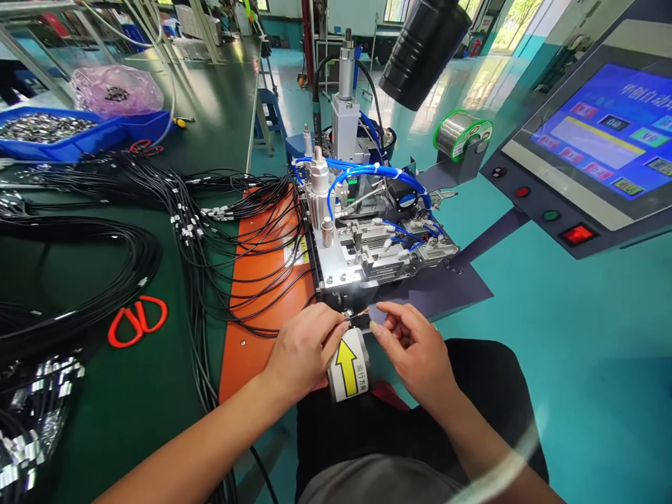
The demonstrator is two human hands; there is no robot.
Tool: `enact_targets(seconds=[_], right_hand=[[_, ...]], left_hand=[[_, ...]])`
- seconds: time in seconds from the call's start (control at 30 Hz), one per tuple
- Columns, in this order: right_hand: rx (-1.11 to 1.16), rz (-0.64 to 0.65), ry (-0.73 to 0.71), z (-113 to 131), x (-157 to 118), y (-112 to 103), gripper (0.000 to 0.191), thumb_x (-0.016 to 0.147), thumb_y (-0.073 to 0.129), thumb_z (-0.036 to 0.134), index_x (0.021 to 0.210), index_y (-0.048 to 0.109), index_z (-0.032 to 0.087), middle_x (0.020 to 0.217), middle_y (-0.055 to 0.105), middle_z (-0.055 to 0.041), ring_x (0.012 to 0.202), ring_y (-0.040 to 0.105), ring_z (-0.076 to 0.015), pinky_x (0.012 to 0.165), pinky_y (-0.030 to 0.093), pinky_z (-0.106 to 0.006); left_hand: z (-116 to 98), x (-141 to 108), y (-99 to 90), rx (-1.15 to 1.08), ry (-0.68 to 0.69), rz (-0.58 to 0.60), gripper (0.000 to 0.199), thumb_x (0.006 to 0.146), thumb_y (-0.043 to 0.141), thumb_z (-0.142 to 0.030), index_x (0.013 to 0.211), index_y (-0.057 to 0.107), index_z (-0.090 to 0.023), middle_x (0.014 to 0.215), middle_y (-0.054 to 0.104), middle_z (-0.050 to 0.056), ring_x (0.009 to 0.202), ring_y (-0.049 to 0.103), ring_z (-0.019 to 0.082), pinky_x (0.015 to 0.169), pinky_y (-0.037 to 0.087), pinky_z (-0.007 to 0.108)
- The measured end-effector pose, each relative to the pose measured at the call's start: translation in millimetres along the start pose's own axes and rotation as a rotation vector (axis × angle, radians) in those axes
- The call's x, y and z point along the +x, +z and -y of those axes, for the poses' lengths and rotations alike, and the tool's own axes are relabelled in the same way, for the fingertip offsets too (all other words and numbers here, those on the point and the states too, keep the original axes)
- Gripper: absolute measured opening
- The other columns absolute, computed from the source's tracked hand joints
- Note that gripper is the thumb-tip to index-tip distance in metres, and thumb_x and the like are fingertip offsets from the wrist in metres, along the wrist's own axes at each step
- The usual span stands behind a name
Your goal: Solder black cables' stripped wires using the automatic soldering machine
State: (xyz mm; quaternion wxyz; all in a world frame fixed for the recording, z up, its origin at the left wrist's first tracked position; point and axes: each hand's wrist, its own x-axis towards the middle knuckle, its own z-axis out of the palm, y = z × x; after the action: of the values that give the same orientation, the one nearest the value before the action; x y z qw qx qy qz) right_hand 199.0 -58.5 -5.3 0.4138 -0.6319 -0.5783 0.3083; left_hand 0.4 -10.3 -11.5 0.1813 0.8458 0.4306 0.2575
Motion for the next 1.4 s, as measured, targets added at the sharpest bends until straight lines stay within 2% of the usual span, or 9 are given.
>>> enact_targets(seconds=[0.13,0.3,0.57,0.8,0.93,1.07,1.17,1.3,1.4], right_hand=[[-0.072,-0.012,-0.090,0,0,0,0.024,0.091,0.060,0.028,0.114,0.065,0.022,0.085,0.056,-0.0007,0.064,0.053,-0.0119,0.060,0.046,-0.025],[-0.085,-0.023,-0.127,1,2,2,0.024,0.091,0.058,0.026,0.113,0.065,0.022,0.086,0.056,-0.0010,0.065,0.054,-0.0122,0.061,0.047,-0.026],[-0.081,-0.035,-0.087,4,2,4,0.022,0.090,0.059,0.026,0.110,0.067,0.022,0.087,0.056,-0.0015,0.065,0.055,-0.0125,0.060,0.047,-0.026],[-0.096,-0.053,-0.124,10,6,4,0.021,0.090,0.058,0.025,0.108,0.068,0.021,0.088,0.057,-0.0023,0.065,0.054,-0.0128,0.061,0.047,-0.027],[-0.072,-0.051,-0.066,8,7,5,0.021,0.090,0.058,0.026,0.108,0.068,0.021,0.088,0.058,-0.0025,0.065,0.055,-0.0132,0.060,0.047,-0.027],[-0.007,-0.012,-0.021,7,8,6,0.015,0.089,0.060,0.028,0.099,0.069,0.022,0.086,0.060,-0.0022,0.067,0.056,-0.0141,0.061,0.047,-0.027],[0.011,-0.013,-0.027,9,7,8,0.011,0.090,0.059,0.026,0.089,0.069,0.021,0.084,0.062,-0.0021,0.069,0.057,-0.0143,0.062,0.047,-0.027],[0.021,-0.027,-0.053,14,3,11,0.011,0.091,0.058,0.025,0.085,0.068,0.021,0.084,0.062,-0.0020,0.067,0.057,-0.0136,0.060,0.047,-0.026],[0.010,-0.037,-0.101,16,-2,12,0.012,0.091,0.058,0.025,0.086,0.067,0.021,0.083,0.061,-0.0018,0.067,0.057,-0.0132,0.061,0.047,-0.026]], left_hand=[[-2,1,-0.7,-0.020,-0.008,-0.014,0.021,0.097,0.049,-0.029,0.088,0.064,-0.018,0.080,0.061,0.004,0.076,0.056,0.016,0.070,0.044,0.029],[-3,2,-2.2,-0.030,0.000,-0.003,0.022,0.097,0.047,-0.029,0.089,0.064,-0.018,0.080,0.061,0.004,0.076,0.057,0.016,0.070,0.044,0.029],[-3,1,-1.8,-0.002,0.000,-0.007,0.024,0.098,0.044,-0.029,0.084,0.062,-0.019,0.078,0.060,0.003,0.072,0.055,0.016,0.067,0.043,0.028],[-5,2,-2.9,0.006,0.005,-0.014,0.023,0.098,0.045,-0.029,0.085,0.061,-0.018,0.077,0.060,0.003,0.073,0.056,0.016,0.067,0.043,0.028],[-5,2,-2.6,0.004,0.002,-0.015,0.024,0.098,0.044,-0.029,0.084,0.061,-0.018,0.077,0.059,0.003,0.071,0.055,0.015,0.065,0.042,0.028],[-4,1,-1.8,-0.003,-0.002,-0.009,0.022,0.098,0.045,-0.030,0.086,0.061,-0.019,0.078,0.058,0.003,0.073,0.054,0.016,0.067,0.043,0.028],[-4,1,-2.3,-0.015,0.003,-0.013,0.019,0.097,0.047,-0.030,0.091,0.061,-0.019,0.082,0.059,0.004,0.076,0.055,0.016,0.070,0.044,0.029],[-5,0,-4.2,-0.019,0.065,-0.061,0.016,0.096,0.049,-0.027,0.102,0.062,-0.019,0.085,0.058,0.004,0.077,0.055,0.016,0.070,0.044,0.027],[-5,0,-5.3,-0.024,0.104,-0.071,0.015,0.096,0.048,-0.024,0.097,0.062,-0.018,0.085,0.056,0.004,0.078,0.054,0.016,0.070,0.044,0.027]])
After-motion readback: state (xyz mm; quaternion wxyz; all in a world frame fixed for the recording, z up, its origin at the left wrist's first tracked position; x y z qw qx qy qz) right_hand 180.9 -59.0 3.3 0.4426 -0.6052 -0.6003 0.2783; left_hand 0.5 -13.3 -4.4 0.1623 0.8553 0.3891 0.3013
